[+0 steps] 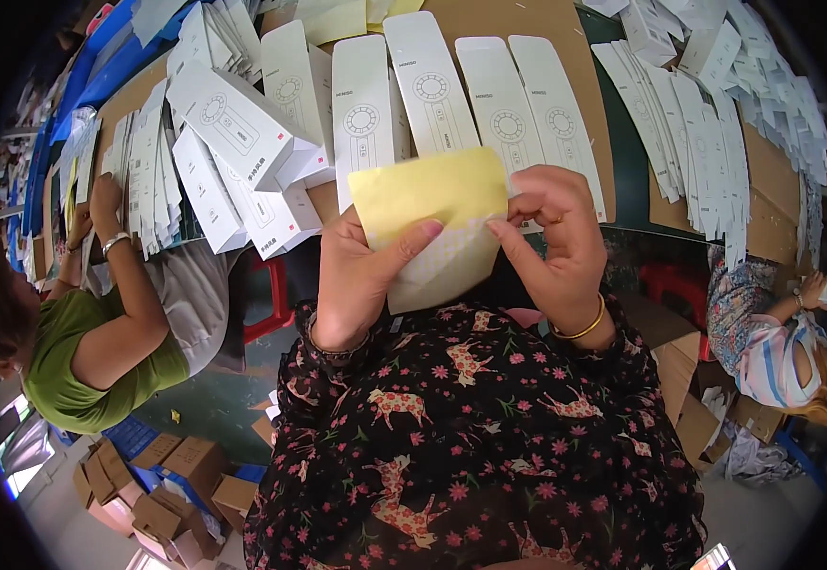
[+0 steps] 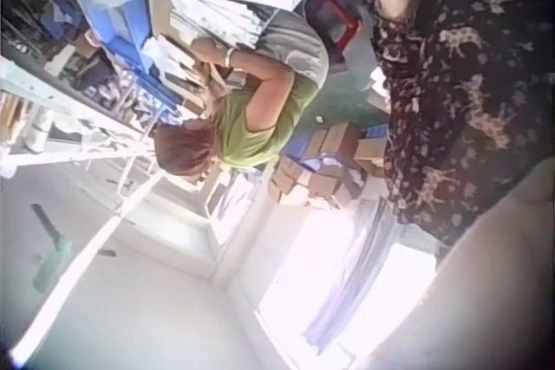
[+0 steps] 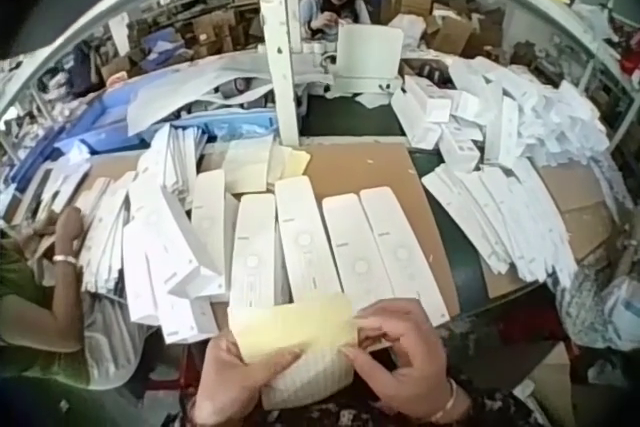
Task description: The person peels stickers from a sheet and applies them to white boxes before picking up a stack of flat cardboard packaging to fold into boxes.
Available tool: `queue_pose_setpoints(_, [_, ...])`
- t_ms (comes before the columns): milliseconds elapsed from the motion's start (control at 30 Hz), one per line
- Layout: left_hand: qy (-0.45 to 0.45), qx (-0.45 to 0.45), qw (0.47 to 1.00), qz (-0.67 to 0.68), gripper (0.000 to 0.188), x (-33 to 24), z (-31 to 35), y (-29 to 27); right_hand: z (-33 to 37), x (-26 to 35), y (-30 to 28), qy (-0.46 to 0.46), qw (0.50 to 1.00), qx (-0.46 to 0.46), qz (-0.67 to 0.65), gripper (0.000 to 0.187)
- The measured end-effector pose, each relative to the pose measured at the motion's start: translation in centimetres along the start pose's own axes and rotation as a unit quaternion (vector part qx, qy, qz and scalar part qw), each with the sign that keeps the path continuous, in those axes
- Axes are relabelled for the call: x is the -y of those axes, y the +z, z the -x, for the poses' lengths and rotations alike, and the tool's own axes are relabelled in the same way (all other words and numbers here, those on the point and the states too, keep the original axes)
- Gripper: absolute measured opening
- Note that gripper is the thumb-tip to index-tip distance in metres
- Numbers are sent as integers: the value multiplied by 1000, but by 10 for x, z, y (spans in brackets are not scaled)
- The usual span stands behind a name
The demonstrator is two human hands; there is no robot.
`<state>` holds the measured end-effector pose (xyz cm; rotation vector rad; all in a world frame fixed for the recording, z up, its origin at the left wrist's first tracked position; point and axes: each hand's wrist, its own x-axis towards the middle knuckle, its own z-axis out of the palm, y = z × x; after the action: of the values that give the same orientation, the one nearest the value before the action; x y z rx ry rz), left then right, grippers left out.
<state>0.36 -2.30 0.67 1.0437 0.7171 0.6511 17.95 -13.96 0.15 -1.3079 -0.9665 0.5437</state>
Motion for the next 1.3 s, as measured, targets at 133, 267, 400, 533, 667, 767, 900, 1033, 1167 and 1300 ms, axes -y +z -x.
queue_pose_setpoints(133, [-7, -20, 1000, 4, 30, 1, 0, 0, -9, 12, -6, -184, 948, 51, 253, 34])
queue_pose_setpoints(267, [10, -6, 999, -35, 31, 1, 0, 3, -11, 15, -6, -217, 921, 68, 315, 23])
queue_pose_setpoints(400, [16, 11, 998, -56, 32, 2, 0, 6, -16, 10, -7, -263, 899, 69, 344, 25])
queue_pose_setpoints(533, [27, 26, 996, -77, 32, -1, -1, 10, -20, 14, -11, -261, 897, 78, 348, 24])
queue_pose_setpoints(667, [48, 47, 994, -89, 32, 0, -7, 14, -24, 17, -16, -232, 910, 94, 330, 25])
queue_pose_setpoints(767, [33, 43, 995, -85, 32, -1, -11, 19, -27, 19, -21, -226, 910, 102, 333, 22])
queue_pose_setpoints(900, [29, 42, 996, -68, 32, 4, -18, 25, -29, 18, -29, -194, 921, 103, 322, 16])
queue_pose_setpoints(1033, [37, 36, 991, -125, 31, 1, -16, 36, -40, 23, -49, -104, 965, 44, 236, 12])
queue_pose_setpoints(1167, [164, 257, 902, -305, 26, 1, -25, 43, -80, -2, -90, -45, 979, -11, 197, 6])
queue_pose_setpoints(1300, [304, 324, 806, -391, 29, 13, -36, 62, -116, -33, -106, 13, 975, 56, 215, 9])
